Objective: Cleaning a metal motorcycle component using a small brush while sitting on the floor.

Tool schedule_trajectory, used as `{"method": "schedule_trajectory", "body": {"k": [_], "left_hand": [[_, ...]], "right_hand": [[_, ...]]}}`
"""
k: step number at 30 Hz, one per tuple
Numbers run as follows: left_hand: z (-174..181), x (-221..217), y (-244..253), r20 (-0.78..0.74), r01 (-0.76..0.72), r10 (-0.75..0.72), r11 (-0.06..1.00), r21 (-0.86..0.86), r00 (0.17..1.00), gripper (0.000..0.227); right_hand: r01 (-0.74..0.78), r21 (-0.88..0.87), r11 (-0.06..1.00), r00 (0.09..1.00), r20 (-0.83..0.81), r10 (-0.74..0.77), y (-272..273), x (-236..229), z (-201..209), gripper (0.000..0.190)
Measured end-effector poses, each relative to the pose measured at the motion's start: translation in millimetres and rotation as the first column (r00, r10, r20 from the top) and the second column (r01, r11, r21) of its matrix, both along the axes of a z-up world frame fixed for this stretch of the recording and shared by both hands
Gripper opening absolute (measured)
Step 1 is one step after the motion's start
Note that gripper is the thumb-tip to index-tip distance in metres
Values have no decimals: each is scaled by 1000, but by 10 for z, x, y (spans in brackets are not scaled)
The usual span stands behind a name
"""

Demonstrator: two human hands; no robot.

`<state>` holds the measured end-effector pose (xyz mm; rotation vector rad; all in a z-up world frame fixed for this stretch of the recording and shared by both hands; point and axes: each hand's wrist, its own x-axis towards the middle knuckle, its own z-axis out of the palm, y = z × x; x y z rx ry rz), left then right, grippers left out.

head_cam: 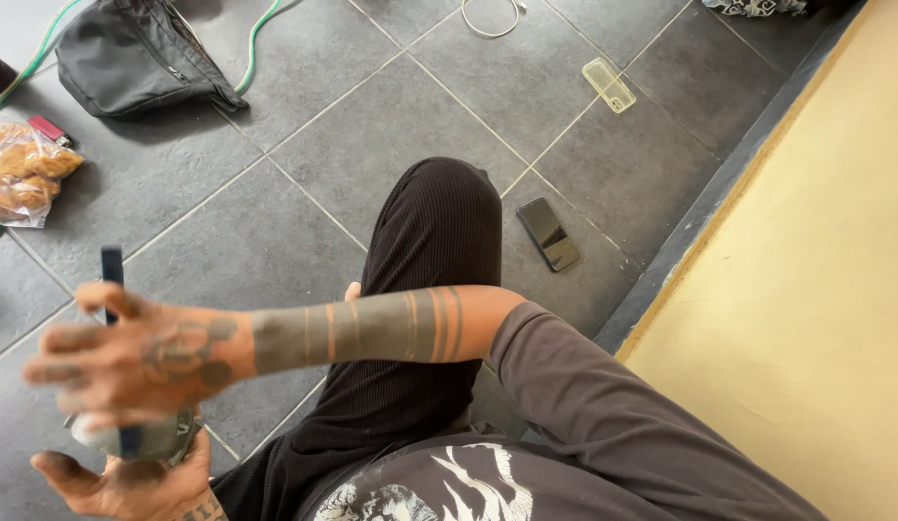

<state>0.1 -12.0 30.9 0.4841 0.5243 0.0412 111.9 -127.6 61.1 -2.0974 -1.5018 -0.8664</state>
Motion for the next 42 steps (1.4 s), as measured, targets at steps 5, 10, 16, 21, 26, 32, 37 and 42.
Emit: {"method": "schedule_trajectory", "body": {"k": [5,10,16,21,26,32,37,42], "left_hand": [[346,55,-265,-97,-194,195,981,22,976,80],[125,22,-125,61,-99,101,995,-29,993,62],[137,74,-122,220,-141,455,635,-760,863,29],[106,-7,-23,-33,-99,97,991,-95,995,78],[4,62,4,-185,-159,155,987,-8,970,68],[-71,30,9,33,-211,219,963,-167,975,65],[-622,87,98,268,-138,214,952,-275,939,70],[-579,140,105,370,-22,169,929,-370,914,69]], "right_hand": [[-73,61,995,997,-1,74,5,-61,15,22],[54,73,996,998,26,-56,-134,63,244,33],[-76,-16,997,991,106,78,-81,-190,252,29],[64,-8,998,997,42,-64,-209,136,337,28],[-111,5,994,992,66,110,-90,-143,336,26],[-118,26,993,989,95,115,-118,164,238,32],[-179,-77,981,983,36,182,-85,-81,195,38],[-115,-163,980,993,6,118,-155,29,362,39]]}}
